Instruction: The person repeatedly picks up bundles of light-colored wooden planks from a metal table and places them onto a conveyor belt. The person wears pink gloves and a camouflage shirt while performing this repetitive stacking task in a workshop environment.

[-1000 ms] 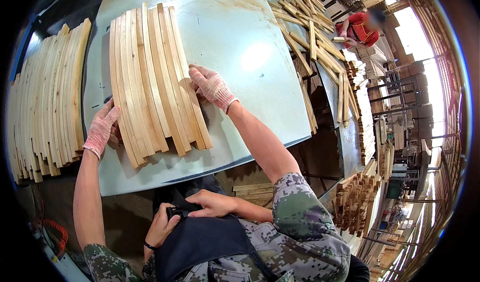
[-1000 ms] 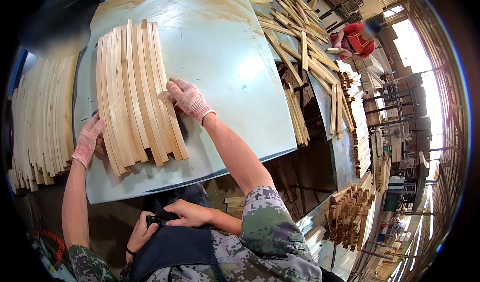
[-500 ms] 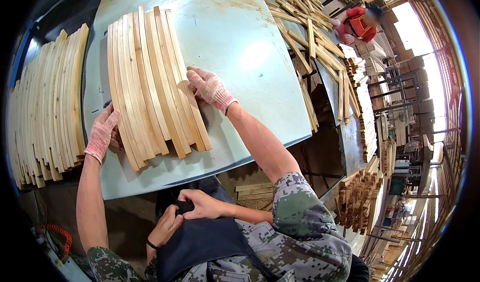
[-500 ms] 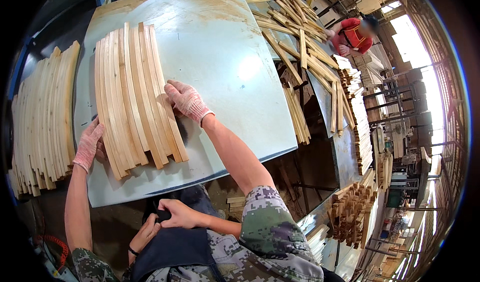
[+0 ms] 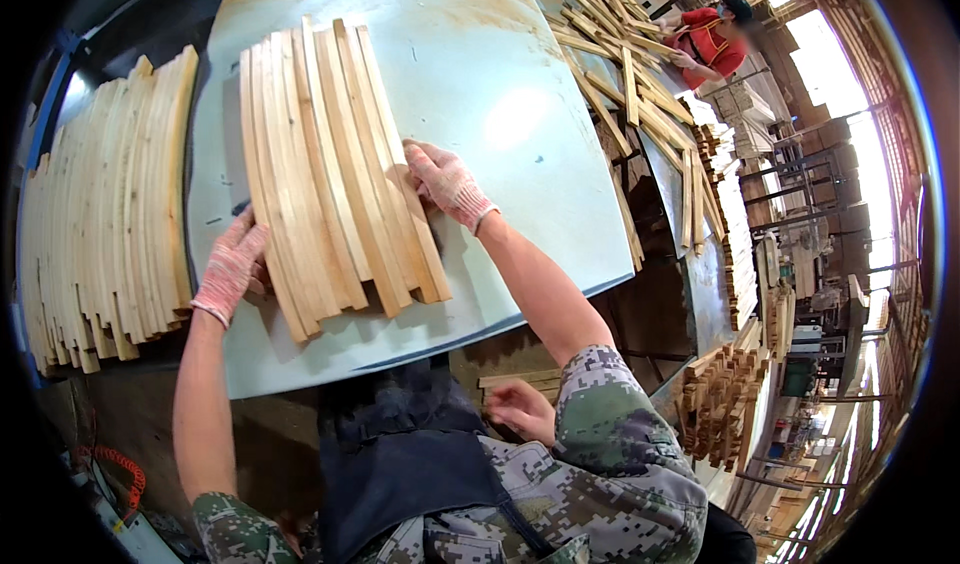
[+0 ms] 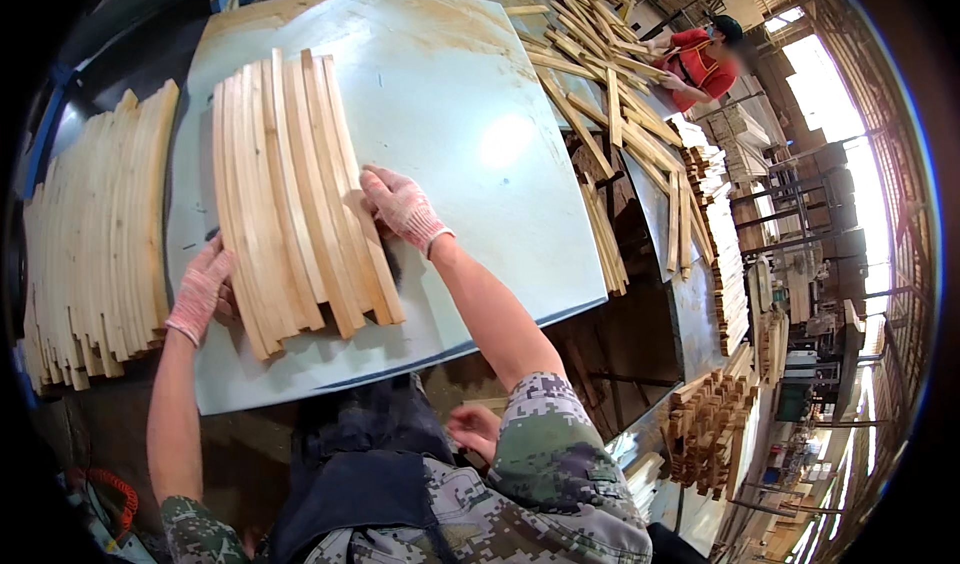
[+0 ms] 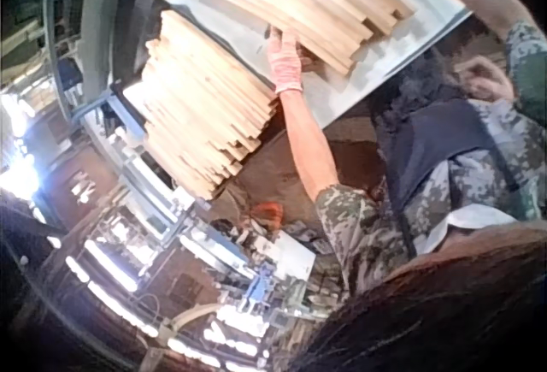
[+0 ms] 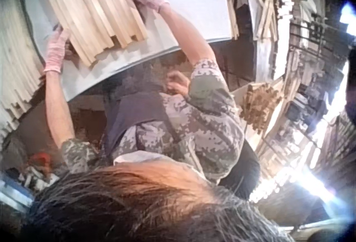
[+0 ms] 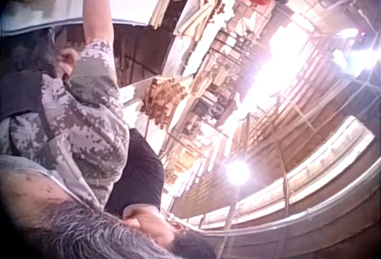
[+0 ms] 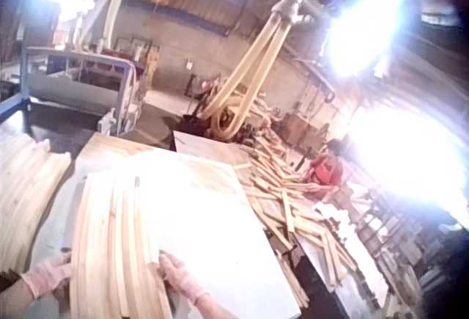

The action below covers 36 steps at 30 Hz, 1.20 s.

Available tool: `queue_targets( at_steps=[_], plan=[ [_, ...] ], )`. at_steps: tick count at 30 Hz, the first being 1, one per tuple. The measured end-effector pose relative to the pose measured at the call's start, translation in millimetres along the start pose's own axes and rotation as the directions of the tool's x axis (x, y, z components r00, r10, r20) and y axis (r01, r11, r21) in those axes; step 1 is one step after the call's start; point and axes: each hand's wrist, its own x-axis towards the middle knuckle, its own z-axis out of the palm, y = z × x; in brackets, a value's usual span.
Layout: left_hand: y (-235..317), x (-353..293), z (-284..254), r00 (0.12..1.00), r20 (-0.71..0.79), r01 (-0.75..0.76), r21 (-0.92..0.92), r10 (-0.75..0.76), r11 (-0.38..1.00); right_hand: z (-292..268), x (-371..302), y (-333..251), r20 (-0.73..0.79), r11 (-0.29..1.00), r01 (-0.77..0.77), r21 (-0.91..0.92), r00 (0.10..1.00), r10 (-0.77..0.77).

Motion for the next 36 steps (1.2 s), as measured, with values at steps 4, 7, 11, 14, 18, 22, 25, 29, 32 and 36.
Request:
queue_targets(
  at_steps=[4,7,11,14,18,22,25,29,32,36],
  plan=[
    [-2.0,3.6,-0.7,0.99,0.068,-0.13,0.153,0.12,0.98,-5.2,5.5,9.0,-0.021,1.0,-0.008,0.023,1.0,0.009],
    [-18.1,9.6,-8.6,0.951,0.069,-0.31,0.257,0.303,0.915,7.5,-2.0,-1.9,-0.081,0.999,0.005,-0.037,0.997,-0.008],
    [-23.8,17.5,3.3,0.938,0.036,-0.339,0.289,0.344,0.895,7.2,2.6,5.5,-0.132,0.963,0.109,-0.247,0.981,-0.145],
    [-17.0,13.5,1.0,0.947,0.036,-0.311,0.351,0.319,0.883,23.1,-5.0,-13.0,-0.127,0.916,0.091,-0.391,0.98,-0.152],
    [-5.6,12.9,4.3,0.964,0.038,-0.261,0.329,0.264,0.907,32.6,-19.0,-41.0,-0.152,0.857,-0.023,-0.514,0.986,-0.064],
    [31.8,-13.4,0.5,0.994,0.038,-0.104,0.439,0.098,0.892,37.9,-22.0,-42.5,-0.178,0.89,-0.037,-0.455,0.983,-0.05],
    [35.2,-38.1,-44.4,0.998,0.056,0.004,0.176,-0.014,0.984,38.6,-9.3,-40.0,-0.129,0.895,-0.023,-0.446,0.991,-0.039],
    [53.7,-90.0,-155.5,0.959,-0.119,-0.26,-0.012,0.257,0.965,6.1,20.0,14.3,-0.317,0.791,0.032,-0.611,0.905,-0.282],
    [40.3,-155.6,-308.4,0.705,-0.557,-0.114,0.522,0.439,0.845,55.0,14.0,-73.5,-0.37,0.795,0.053,-0.604,0.865,-0.338],
    [29.5,-209.0,-524.2,0.233,-0.798,0.004,0.573,0.556,0.82,117.5,20.2,-118.2,-0.319,0.714,0.381,-0.587,0.701,-0.638]
  ],
)
